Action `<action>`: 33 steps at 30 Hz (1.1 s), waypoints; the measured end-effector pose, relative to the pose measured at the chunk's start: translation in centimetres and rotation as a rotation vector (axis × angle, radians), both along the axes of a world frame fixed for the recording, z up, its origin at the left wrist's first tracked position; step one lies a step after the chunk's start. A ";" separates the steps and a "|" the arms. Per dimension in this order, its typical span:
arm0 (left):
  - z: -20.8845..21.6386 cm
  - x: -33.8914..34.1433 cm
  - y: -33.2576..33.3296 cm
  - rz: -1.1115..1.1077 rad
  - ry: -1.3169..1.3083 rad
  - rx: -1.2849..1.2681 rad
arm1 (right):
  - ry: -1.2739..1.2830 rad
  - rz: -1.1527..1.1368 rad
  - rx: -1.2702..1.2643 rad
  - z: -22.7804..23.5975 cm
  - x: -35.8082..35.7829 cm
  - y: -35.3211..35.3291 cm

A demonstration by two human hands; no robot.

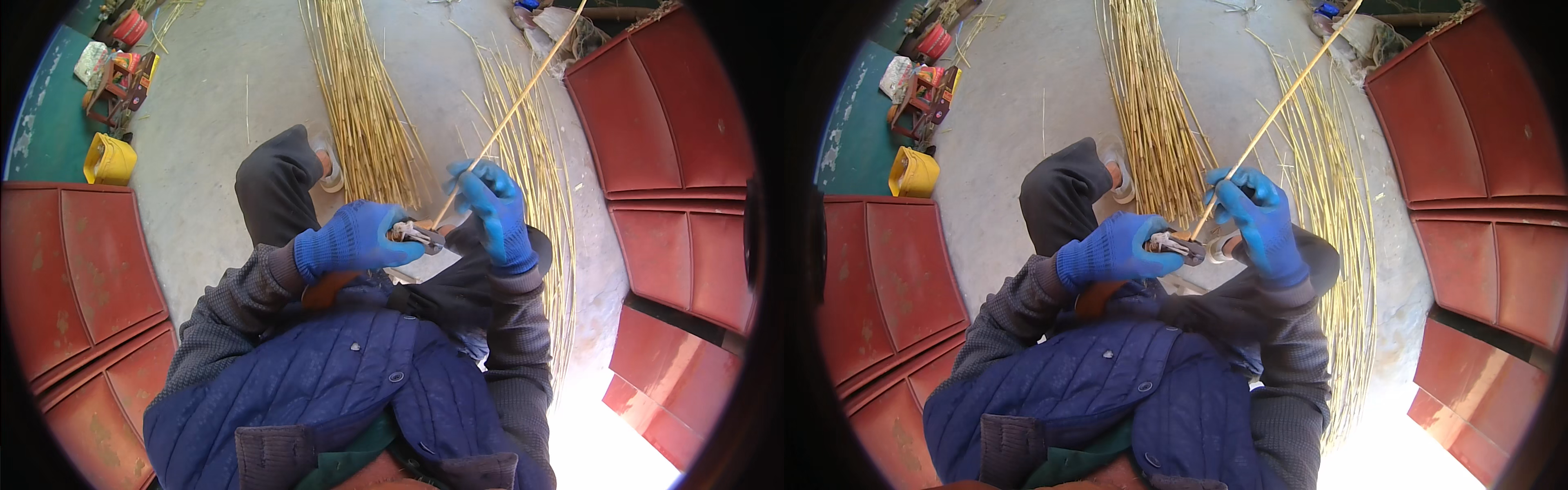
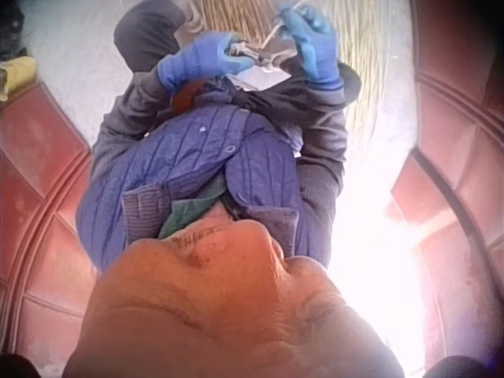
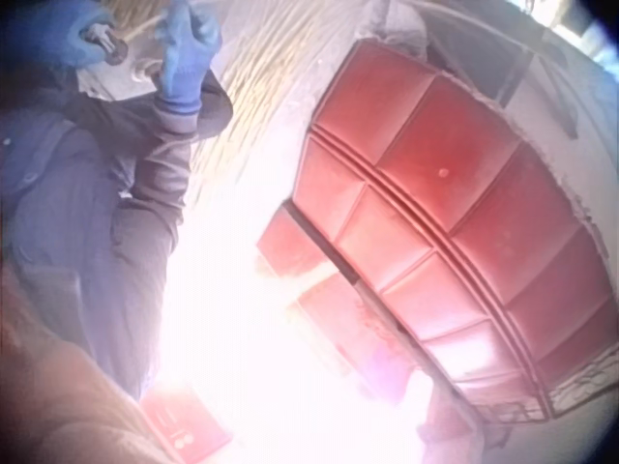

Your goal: The person sits on the floor and uses a handheld peeling tool to strip the outer layer from thin bamboo sticks. They handle the sticks one at a time, peeling them lengthwise and placing the finished pieces into a pile on the floor.

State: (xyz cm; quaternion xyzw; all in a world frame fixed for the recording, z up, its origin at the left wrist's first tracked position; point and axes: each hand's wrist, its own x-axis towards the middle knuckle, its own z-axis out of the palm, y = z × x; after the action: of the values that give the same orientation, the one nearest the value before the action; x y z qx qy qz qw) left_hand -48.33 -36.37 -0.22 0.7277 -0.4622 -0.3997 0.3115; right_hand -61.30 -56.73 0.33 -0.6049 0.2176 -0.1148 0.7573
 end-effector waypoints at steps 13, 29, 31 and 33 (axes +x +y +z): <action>0.5 0.2 2.0 0.076 -0.157 -0.040 | 0.095 0.095 0.097 -0.8 -0.4 3.3; -0.1 0.2 3.1 0.126 -0.113 -0.048 | 0.103 0.090 0.036 -1.6 -0.6 5.4; -0.2 0.2 3.1 0.125 -0.152 -0.030 | 0.125 0.078 0.102 -1.5 -0.7 5.9; -0.1 0.2 3.1 0.115 -0.194 0.029 | 0.113 0.081 0.139 -1.0 -0.7 6.0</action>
State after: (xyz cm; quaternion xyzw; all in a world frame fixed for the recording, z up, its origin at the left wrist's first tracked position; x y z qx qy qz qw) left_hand -48.11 -33.23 -0.34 0.7927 -0.4418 -0.3156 0.2773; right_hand -62.01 -50.75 -0.67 -0.5647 0.2428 -0.0344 0.7880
